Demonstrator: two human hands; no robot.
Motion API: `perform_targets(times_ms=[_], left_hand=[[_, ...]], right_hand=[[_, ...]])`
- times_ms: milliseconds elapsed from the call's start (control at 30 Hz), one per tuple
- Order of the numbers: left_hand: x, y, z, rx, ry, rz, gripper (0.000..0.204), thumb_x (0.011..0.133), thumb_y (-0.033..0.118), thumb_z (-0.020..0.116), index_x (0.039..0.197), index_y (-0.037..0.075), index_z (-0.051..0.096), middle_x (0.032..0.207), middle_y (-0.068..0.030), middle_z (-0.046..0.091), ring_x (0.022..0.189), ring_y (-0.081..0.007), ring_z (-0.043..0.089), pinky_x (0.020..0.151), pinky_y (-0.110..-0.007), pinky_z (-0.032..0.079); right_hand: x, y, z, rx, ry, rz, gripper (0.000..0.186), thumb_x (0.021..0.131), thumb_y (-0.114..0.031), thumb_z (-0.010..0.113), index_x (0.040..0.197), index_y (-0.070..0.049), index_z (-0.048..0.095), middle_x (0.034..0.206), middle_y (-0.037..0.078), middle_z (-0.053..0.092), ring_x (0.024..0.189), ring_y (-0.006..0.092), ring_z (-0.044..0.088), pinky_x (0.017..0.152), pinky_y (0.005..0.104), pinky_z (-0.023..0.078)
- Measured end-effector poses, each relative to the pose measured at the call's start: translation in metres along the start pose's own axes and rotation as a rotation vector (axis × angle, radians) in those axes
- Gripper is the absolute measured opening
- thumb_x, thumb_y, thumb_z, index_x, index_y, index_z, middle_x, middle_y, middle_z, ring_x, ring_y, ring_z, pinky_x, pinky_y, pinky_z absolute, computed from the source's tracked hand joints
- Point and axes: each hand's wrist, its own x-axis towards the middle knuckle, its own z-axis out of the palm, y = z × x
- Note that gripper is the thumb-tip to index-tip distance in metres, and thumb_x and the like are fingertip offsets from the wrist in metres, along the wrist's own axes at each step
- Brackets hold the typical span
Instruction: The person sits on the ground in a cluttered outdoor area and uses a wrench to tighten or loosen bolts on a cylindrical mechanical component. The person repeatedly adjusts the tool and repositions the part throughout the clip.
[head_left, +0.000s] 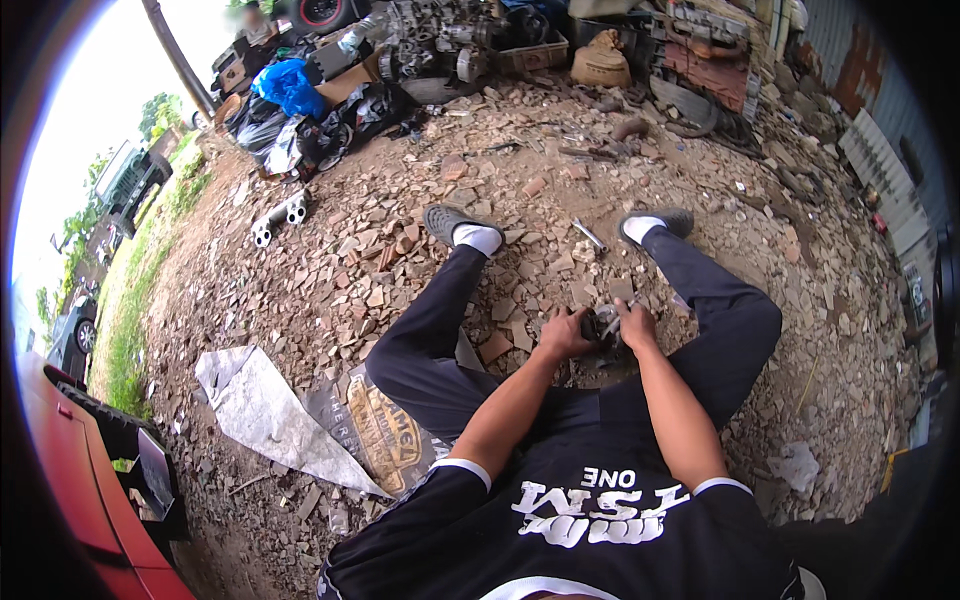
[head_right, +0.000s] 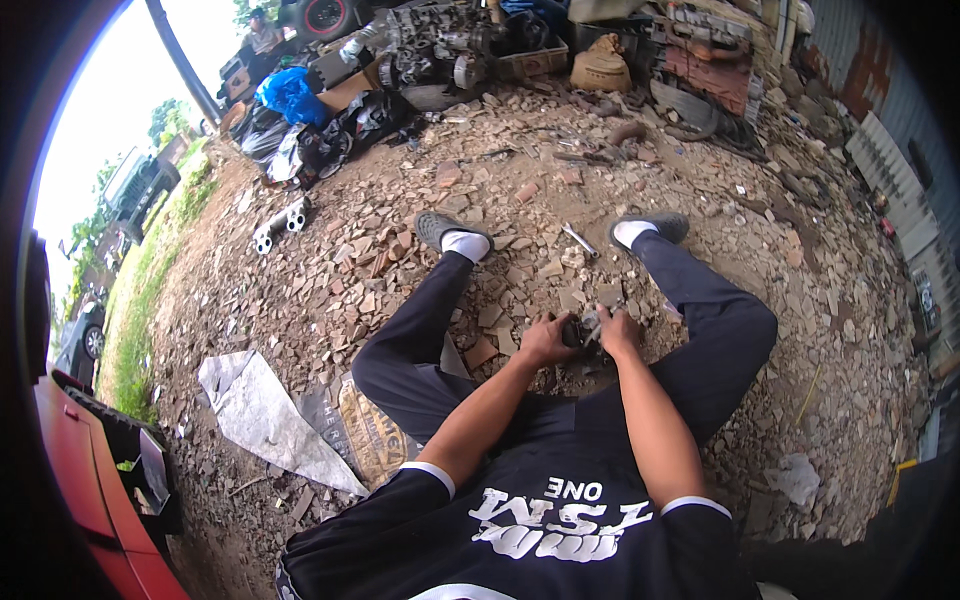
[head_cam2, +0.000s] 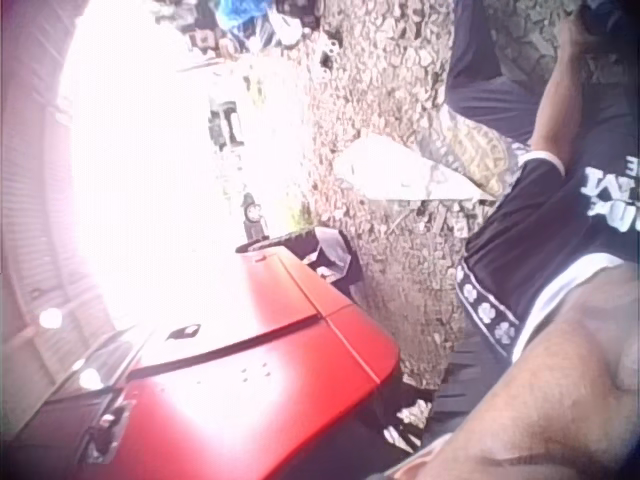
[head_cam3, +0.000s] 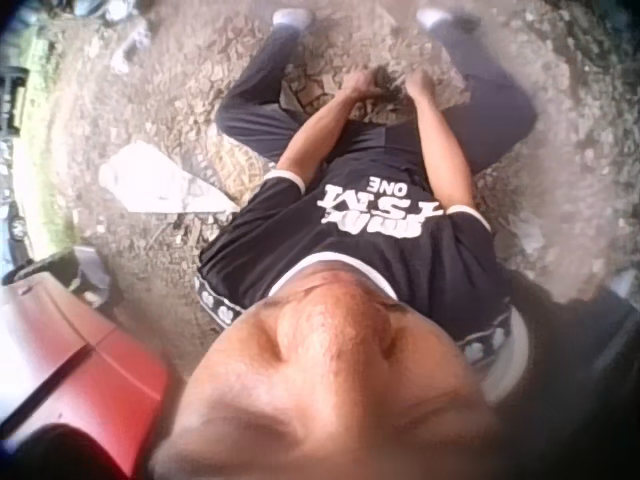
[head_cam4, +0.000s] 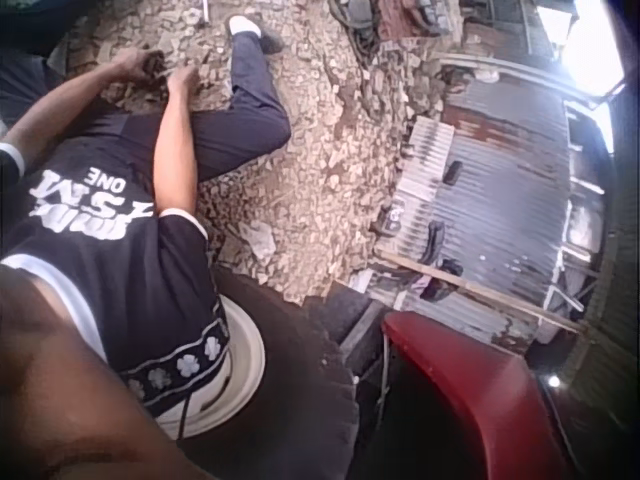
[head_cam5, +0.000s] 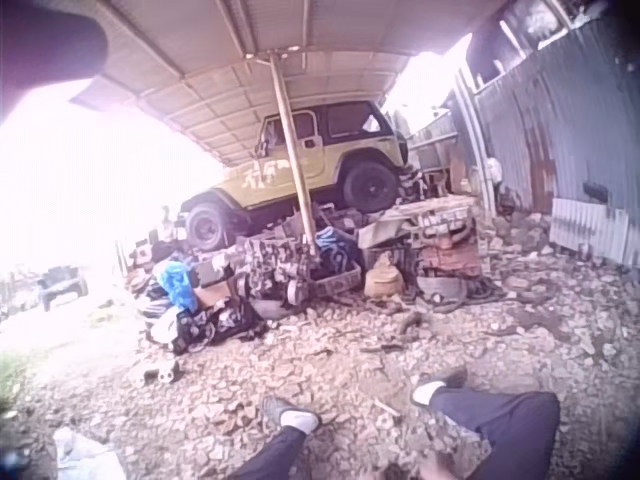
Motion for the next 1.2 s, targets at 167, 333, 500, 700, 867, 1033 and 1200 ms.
perform_targets(times_ms=[167,333,500,700,867,1033,1200], left_hand=[[-0.001,-0.008,-0.001,0.001,0.026,0.007,0.091,0.062,0.061,0.079,0.142,0.027,0.051,0.135,-0.0268,0.052,0.121,-0.0428,0.056,0.099,-0.048,0.050],[0.010,-0.005,0.000,0.019,-0.038,0.072,0.100,0.064,0.068,0.075,0.146,0.019,0.047,0.130,-0.0295,0.058,0.124,-0.0421,0.054,0.102,-0.046,0.046],[0.010,-0.013,0.004,0.006,-0.034,0.039,0.100,0.064,0.069,0.076,0.146,0.020,0.047,0.131,-0.0283,0.058,0.127,-0.0422,0.052,0.104,-0.047,0.045],[-0.004,-0.005,-0.002,0.052,0.017,-0.017,0.092,0.065,0.058,0.081,0.145,0.029,0.046,0.135,-0.0241,0.051,0.132,-0.0414,0.047,0.103,-0.049,0.048],[-0.004,0.003,-0.006,-0.016,-0.037,-0.024,0.091,0.066,0.057,0.081,0.144,0.028,0.047,0.137,-0.0230,0.050,0.133,-0.0412,0.046,0.105,-0.049,0.046],[0.000,0.000,-0.001,-0.019,-0.021,-0.025,0.092,0.067,0.058,0.080,0.147,0.028,0.045,0.140,-0.0228,0.048,0.133,-0.0413,0.045,0.106,-0.049,0.045],[-0.001,-0.008,0.002,-0.013,-0.001,-0.025,0.093,0.067,0.057,0.079,0.148,0.029,0.043,0.139,-0.0223,0.049,0.134,-0.0410,0.044,0.106,-0.049,0.045]], right_hand=[[-0.013,-0.015,-0.015,0.132,-0.008,0.048,0.063,0.095,-0.057,0.053,0.092,0.003,0.070,0.095,0.029,0.069,0.095,0.0475,0.065,0.084,0.0534,0.049],[-0.003,-0.003,-0.015,0.132,0.038,0.077,0.063,0.097,-0.055,0.053,0.092,0.005,0.069,0.095,0.029,0.069,0.095,0.0468,0.066,0.084,0.0528,0.049],[-0.010,-0.022,-0.015,0.107,0.061,0.029,0.062,0.096,-0.055,0.053,0.092,0.006,0.068,0.092,0.031,0.068,0.095,0.0468,0.066,0.083,0.0532,0.049],[-0.021,-0.036,-0.023,0.109,0.062,-0.116,0.053,0.096,-0.051,0.057,0.093,0.001,0.069,0.091,0.026,0.069,0.089,0.0450,0.066,0.077,0.0519,0.049],[-0.011,-0.024,-0.019,0.092,0.076,-0.134,0.054,0.096,-0.049,0.056,0.091,0.003,0.069,0.087,0.027,0.067,0.088,0.0465,0.064,0.077,0.0521,0.047],[-0.016,-0.027,-0.016,-0.003,0.131,-0.269,0.053,0.096,-0.046,0.058,0.086,0.004,0.068,0.086,0.028,0.067,0.088,0.0475,0.064,0.076,0.0524,0.047],[-0.022,-0.033,-0.017,-0.003,0.084,-0.271,0.041,0.097,-0.037,0.060,0.085,0.001,0.071,0.073,0.019,0.070,0.076,0.0380,0.069,0.072,0.0466,0.051]])
